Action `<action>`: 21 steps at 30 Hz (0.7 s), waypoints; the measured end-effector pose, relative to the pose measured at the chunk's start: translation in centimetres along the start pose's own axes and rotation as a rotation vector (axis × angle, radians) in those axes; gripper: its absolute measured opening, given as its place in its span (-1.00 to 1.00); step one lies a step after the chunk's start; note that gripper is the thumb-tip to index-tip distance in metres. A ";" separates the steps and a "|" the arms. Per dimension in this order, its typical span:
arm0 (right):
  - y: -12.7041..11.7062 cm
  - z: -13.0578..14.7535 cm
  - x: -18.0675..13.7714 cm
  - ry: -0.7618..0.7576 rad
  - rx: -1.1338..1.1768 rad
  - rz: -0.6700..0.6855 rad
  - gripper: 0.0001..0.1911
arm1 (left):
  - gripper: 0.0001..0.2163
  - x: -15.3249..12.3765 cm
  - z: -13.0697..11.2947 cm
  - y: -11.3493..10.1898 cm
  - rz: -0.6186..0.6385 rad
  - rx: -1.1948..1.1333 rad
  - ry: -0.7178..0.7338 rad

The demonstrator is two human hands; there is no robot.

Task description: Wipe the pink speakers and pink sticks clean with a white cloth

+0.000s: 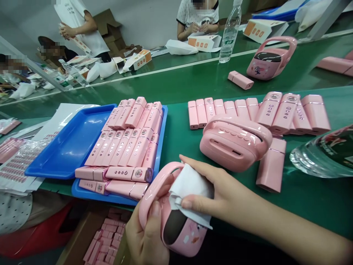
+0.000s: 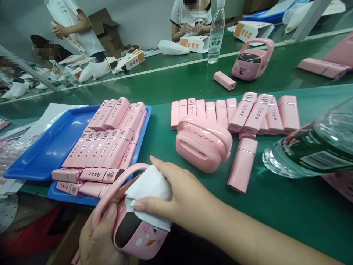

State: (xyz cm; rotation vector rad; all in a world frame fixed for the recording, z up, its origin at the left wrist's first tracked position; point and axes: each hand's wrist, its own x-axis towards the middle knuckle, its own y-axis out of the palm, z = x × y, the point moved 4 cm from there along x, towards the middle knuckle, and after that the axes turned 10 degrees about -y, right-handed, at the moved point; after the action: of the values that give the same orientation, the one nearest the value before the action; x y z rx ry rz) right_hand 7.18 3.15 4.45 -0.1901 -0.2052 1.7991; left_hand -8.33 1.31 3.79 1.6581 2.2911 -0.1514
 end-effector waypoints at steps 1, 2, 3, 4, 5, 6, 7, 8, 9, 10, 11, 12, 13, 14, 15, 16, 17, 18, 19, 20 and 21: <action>0.2 0.0 -0.1 0.004 -0.005 -0.019 0.01 | -0.83 0.0 0.0 0.0 -0.002 0.007 0.002; 0.3 0.1 -0.1 0.005 0.009 -0.031 0.00 | -0.84 -0.1 0.0 0.0 -0.028 0.022 0.004; 0.4 0.1 0.0 0.002 0.040 -0.041 -0.06 | -0.84 -0.2 0.0 -0.2 -0.059 0.041 0.014; 0.4 0.2 0.2 -0.007 0.075 -0.047 -0.20 | -0.85 -0.3 0.0 -0.3 -0.089 0.057 0.034; 0.3 0.3 0.4 -0.022 0.109 -0.049 -0.40 | -0.86 -0.4 0.1 -0.4 -0.114 0.073 0.058; 0.2 0.4 0.6 -0.039 0.138 -0.044 -0.59 | -0.87 -0.6 0.1 -0.4 -0.128 0.084 0.082; 0.2 0.5 0.7 -0.058 0.154 -0.040 -0.70 | -0.87 -0.7 0.2 -0.4 -0.131 0.099 0.102; 0.2 0.6 0.7 -0.070 0.156 -0.035 -0.72 | -0.86 -0.8 0.3 -0.5 -0.133 0.110 0.118; 0.2 0.6 0.7 -0.076 0.137 -0.037 -0.70 | -0.85 -0.9 0.4 -0.5 -0.142 0.112 0.131; 0.3 0.6 0.5 -0.078 0.107 -0.041 -0.60 | -0.84 -1.0 0.5 -0.6 -0.167 0.108 0.138; 0.4 0.5 0.3 -0.075 0.079 -0.044 -0.44 | -0.83 -1.0 0.6 -0.8 -0.193 0.109 0.137; 0.5 0.4 0.1 -0.071 0.055 -0.046 -0.28 | -0.81 -0.9 0.7 -0.9 -0.214 0.106 0.133; 0.6 0.3 -0.1 -0.068 0.043 -0.047 -0.16 | -0.80 -0.8 0.7 -1.0 -0.234 0.105 0.128; 0.7 0.1 -0.2 -0.070 0.047 -0.047 -0.11 | -0.80 -0.7 0.7 -1.1 -0.234 0.101 0.125; 0.7 0.0 -0.2 -0.087 0.061 -0.047 -0.15 | -0.81 -0.5 0.6 -1.0 -0.200 0.094 0.125; 0.7 -0.1 -0.2 -0.111 0.082 -0.047 -0.25 | -0.83 -0.3 0.4 -0.8 -0.140 0.082 0.131; 0.6 -0.2 -0.1 -0.138 0.100 -0.051 -0.36 | -0.84 -0.1 0.2 -0.6 -0.076 0.070 0.136; 0.5 -0.2 0.0 -0.164 0.118 -0.054 -0.47 | -0.85 0.1 0.1 -0.4 -0.017 0.054 0.124; 0.4 -0.3 0.0 -0.179 0.141 -0.064 -0.53 | -0.84 0.2 0.0 -0.3 0.042 0.029 0.085; 0.3 -0.3 -0.1 -0.175 0.180 -0.073 -0.55 | -0.82 0.3 -0.1 -0.3 0.090 -0.001 0.025; 0.4 -0.4 -0.3 -0.151 0.241 -0.082 -0.54 | -0.81 0.3 -0.1 -0.3 0.117 -0.020 -0.045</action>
State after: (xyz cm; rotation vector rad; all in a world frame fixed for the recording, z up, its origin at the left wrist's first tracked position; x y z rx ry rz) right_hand 7.00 2.74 3.99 0.1235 -0.0999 1.7407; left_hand -8.77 1.52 3.77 1.7547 2.1497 -0.1382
